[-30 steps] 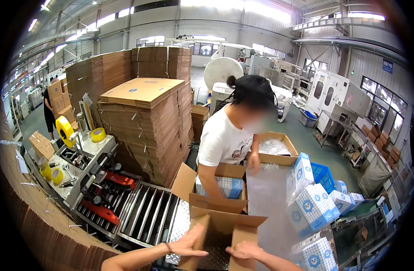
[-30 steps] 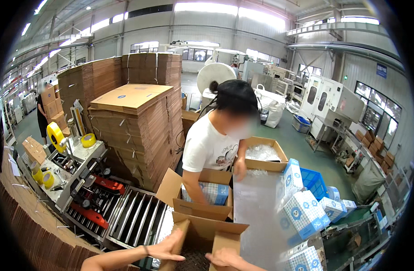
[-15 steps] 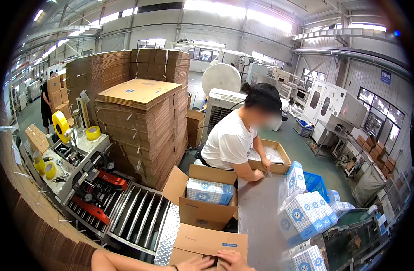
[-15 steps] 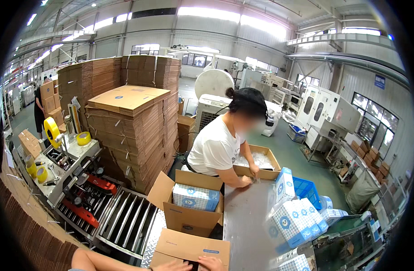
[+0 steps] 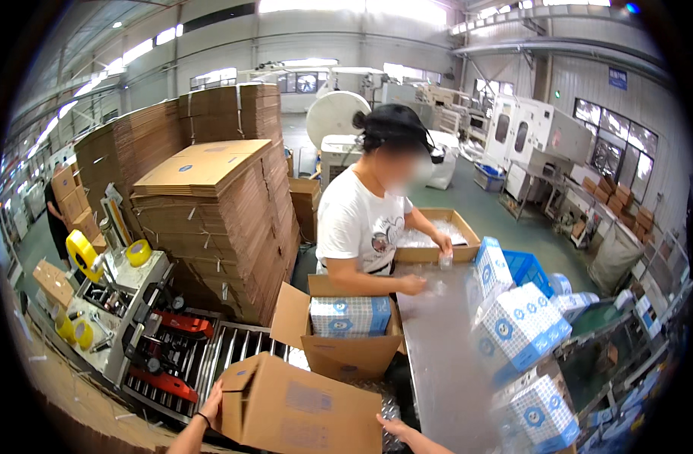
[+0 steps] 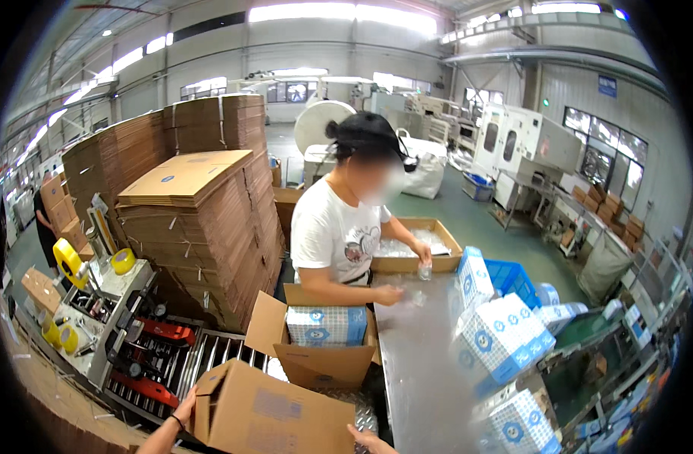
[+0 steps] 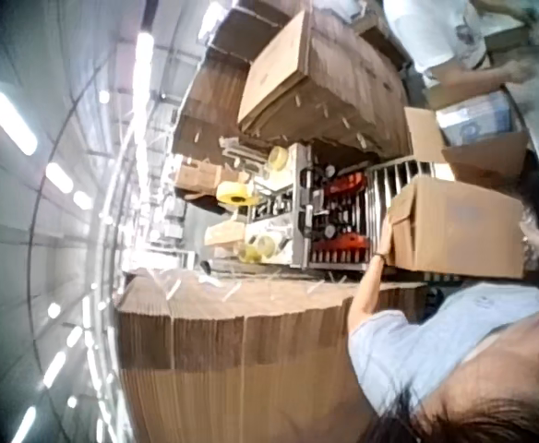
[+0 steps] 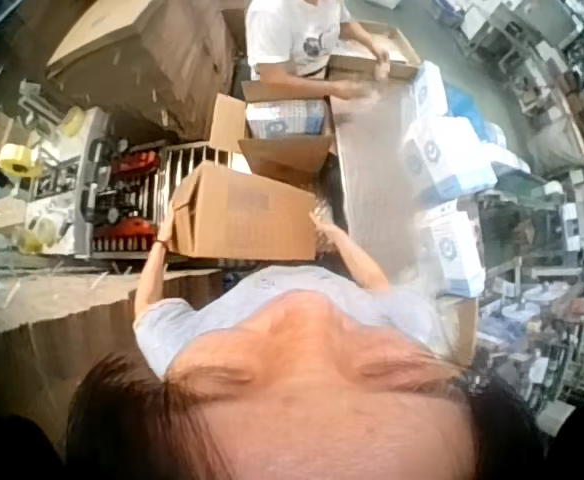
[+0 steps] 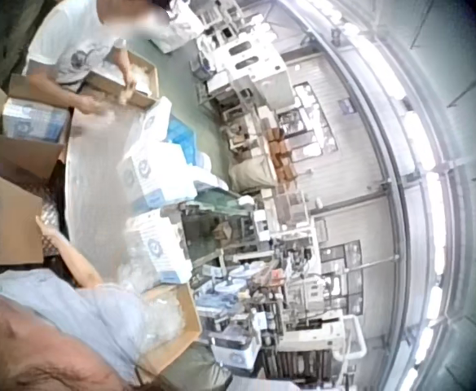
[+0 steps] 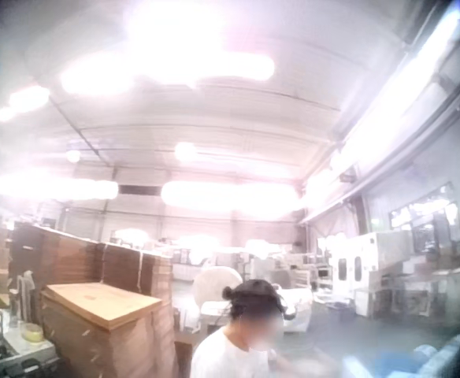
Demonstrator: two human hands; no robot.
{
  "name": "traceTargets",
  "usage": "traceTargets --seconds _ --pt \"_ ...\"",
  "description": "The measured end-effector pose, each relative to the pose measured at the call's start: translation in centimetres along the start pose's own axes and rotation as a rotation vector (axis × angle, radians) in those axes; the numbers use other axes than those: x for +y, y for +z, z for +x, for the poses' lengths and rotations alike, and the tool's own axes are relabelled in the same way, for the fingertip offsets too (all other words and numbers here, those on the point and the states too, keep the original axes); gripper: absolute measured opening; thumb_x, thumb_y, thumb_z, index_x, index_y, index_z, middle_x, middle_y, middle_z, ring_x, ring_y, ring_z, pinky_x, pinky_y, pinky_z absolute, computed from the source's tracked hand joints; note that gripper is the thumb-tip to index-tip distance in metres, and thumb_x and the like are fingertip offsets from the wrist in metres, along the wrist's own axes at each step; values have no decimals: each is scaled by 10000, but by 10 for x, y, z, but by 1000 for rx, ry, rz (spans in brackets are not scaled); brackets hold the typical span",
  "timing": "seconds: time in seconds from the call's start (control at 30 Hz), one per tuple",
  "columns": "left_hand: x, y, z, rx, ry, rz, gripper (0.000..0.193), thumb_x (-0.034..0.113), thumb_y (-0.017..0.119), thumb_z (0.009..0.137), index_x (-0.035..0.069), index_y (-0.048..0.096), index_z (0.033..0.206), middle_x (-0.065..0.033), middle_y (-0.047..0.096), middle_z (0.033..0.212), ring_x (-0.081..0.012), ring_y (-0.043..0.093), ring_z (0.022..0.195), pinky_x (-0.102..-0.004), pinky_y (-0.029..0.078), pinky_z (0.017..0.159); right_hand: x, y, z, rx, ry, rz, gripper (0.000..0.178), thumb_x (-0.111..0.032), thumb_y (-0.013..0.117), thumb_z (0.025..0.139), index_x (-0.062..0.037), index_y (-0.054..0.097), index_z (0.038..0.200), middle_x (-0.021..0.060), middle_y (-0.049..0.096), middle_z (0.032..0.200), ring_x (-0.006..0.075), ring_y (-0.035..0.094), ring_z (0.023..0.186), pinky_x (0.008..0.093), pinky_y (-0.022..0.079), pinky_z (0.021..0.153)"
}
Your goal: The person packs small blue and white product boxes into larger brown cardboard shipping boxes. They place bubble wrap inside the boxes for cushioning, arrange the product boxes, and then close the flaps of the shipping boxes. The process is repeated continuously with a coworker assisting nearby.
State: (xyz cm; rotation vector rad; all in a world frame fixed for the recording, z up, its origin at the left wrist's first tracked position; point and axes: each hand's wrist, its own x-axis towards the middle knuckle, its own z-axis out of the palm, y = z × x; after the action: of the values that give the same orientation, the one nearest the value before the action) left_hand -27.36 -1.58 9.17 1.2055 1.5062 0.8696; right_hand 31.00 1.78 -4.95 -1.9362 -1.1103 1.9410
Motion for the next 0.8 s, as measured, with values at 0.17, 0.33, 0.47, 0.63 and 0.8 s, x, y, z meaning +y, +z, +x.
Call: traceTargets --seconds 0.17,0.33,0.47,0.63,0.8 --pt "-29 2 -4 -216 -333 -786 909 776 252 930 73 424 1479 -120 537 1424 -313 537 1263 -482 412 1075 -99 47 -119 -243 -369 633 485 -99 609 974 7 451 1420 95 578 1334 205 574 1184 365 479 1001" --pt "-109 65 48 -458 -487 -406 1018 845 246 877 56 341 1513 -114 573 1328 -295 531 1204 -444 419 1035 -258 110 -262 -55 -645 -237 384 -216 532 959 41 327 1157 310 650 1028 423 668 988 469 520 830" --pt "30 208 66 -391 -240 -261 919 731 484 902 42 313 1484 -83 659 1188 -289 580 1129 -408 462 956 -190 199 -160 211 -695 -600 433 -120 471 915 191 371 1200 352 606 686 530 626 683 556 513 619" --pt "49 177 89 -348 -24 80 515 74 708 829 3 524 1304 -165 688 1118 -262 656 1033 -354 513 905 -206 144 -198 209 -766 -735 428 -480 565 946 -83 723 962 125 719 883 360 674 869 464 529 764" --pt "51 131 93 -396 -311 -416 390 -61 687 821 -42 605 1202 -147 694 1110 -277 691 957 -394 562 865 -122 -39 -206 918 -492 -929 257 -183 629 852 -71 671 1080 108 678 876 349 649 786 439 543 735"
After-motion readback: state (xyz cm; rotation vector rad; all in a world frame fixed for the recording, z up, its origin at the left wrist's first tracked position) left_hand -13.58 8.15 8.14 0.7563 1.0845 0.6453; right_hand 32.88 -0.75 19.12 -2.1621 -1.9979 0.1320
